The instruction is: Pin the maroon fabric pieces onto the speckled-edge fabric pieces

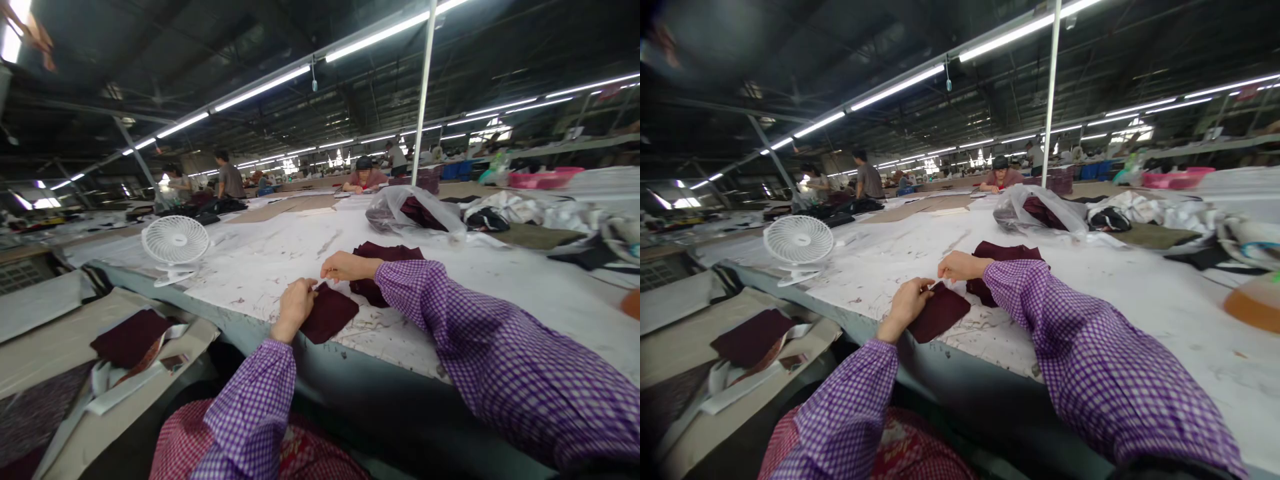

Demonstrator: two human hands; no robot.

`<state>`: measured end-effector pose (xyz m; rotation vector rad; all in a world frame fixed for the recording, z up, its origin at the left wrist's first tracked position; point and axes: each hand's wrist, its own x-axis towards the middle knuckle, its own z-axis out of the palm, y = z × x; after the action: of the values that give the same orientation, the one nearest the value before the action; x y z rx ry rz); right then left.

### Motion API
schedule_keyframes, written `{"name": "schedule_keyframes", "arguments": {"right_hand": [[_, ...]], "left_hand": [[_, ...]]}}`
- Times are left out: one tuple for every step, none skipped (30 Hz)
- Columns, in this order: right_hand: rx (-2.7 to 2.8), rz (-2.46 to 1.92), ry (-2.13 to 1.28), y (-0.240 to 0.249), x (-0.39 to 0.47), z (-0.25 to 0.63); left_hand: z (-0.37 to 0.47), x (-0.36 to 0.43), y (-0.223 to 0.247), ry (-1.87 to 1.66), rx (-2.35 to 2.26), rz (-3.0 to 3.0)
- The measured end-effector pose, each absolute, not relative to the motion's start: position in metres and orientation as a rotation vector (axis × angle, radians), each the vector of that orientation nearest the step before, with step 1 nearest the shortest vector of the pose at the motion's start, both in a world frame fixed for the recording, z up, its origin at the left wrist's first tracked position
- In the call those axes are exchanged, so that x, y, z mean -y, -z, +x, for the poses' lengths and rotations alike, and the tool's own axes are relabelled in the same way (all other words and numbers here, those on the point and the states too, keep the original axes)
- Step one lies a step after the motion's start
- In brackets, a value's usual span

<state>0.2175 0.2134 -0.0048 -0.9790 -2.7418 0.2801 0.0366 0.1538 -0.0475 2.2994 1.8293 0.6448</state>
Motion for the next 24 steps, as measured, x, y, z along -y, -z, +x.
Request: {"name": "schedule_keyframes", "arguments": {"right_hand": [[2.740,-0.973,-0.276,0.006,-0.215,0.218],[2.738,-0.966,-0.290,0.008,-0.218,0.219],[2.735,-0.957,-0.314,0.010,-0.220,0.219],[2.732,-0.947,-0.343,0.012,-0.221,0.220],[2.728,-0.932,-0.370,0.014,-0.222,0.220],[2.724,-0.917,-0.393,0.016,-0.223,0.219],[2.720,-0.912,-0.420,0.017,-0.223,0.217],[2.711,-0.921,-0.454,0.019,-0.222,0.215],[2.697,-0.943,-0.490,0.020,-0.220,0.212],[2.679,-0.973,-0.522,0.022,-0.219,0.210],[2.658,-1.010,-0.548,0.023,-0.217,0.207],[2.637,-1.049,-0.572,0.023,-0.216,0.205],[2.621,-1.078,-0.599,0.024,-0.215,0.204],[2.610,-1.097,-0.641,0.024,-0.215,0.203],[2.602,-1.107,-0.707,0.024,-0.216,0.203],[2.596,-1.103,-0.794,0.023,-0.217,0.204],[2.585,-1.086,-0.878,0.021,-0.218,0.206],[2.569,-1.062,-0.941,0.020,-0.220,0.209],[2.547,-1.039,-0.970,0.017,-0.221,0.212],[2.522,-1.024,-0.966,0.015,-0.223,0.214],[2.505,-1.015,-0.935,0.013,-0.224,0.217],[2.502,-1.015,-0.882,0.011,-0.225,0.219],[2.517,-1.014,-0.813,0.009,-0.226,0.220],[2.552,-1.003,-0.735,0.008,-0.226,0.221]], "left_hand": [[0.035,-0.158,0.047,-0.648,-1.830,2.274],[0.034,-0.162,0.047,-0.653,-1.826,2.250],[0.033,-0.165,0.047,-0.660,-1.819,2.227],[0.032,-0.168,0.048,-0.667,-1.811,2.205],[0.031,-0.170,0.048,-0.675,-1.800,2.185],[0.030,-0.172,0.049,-0.684,-1.788,2.168],[0.029,-0.172,0.050,-0.694,-1.775,2.154],[0.028,-0.172,0.051,-0.704,-1.763,2.144],[0.028,-0.171,0.051,-0.714,-1.750,2.138],[0.027,-0.170,0.052,-0.725,-1.736,2.136],[0.027,-0.168,0.052,-0.736,-1.723,2.137],[0.027,-0.166,0.051,-0.747,-1.711,2.141],[0.027,-0.164,0.051,-0.755,-1.701,2.145],[0.027,-0.163,0.050,-0.760,-1.697,2.148],[0.028,-0.162,0.050,-0.763,-1.698,2.150],[0.028,-0.162,0.049,-0.764,-1.706,2.151],[0.029,-0.162,0.048,-0.764,-1.719,2.153],[0.029,-0.162,0.048,-0.762,-1.735,2.156],[0.030,-0.162,0.048,-0.760,-1.751,2.164],[0.031,-0.162,0.047,-0.757,-1.768,2.177],[0.032,-0.161,0.047,-0.750,-1.781,2.196],[0.032,-0.161,0.046,-0.742,-1.791,2.218],[0.033,-0.159,0.046,-0.733,-1.798,2.241],[0.034,-0.158,0.046,-0.724,-1.802,2.260]]}}
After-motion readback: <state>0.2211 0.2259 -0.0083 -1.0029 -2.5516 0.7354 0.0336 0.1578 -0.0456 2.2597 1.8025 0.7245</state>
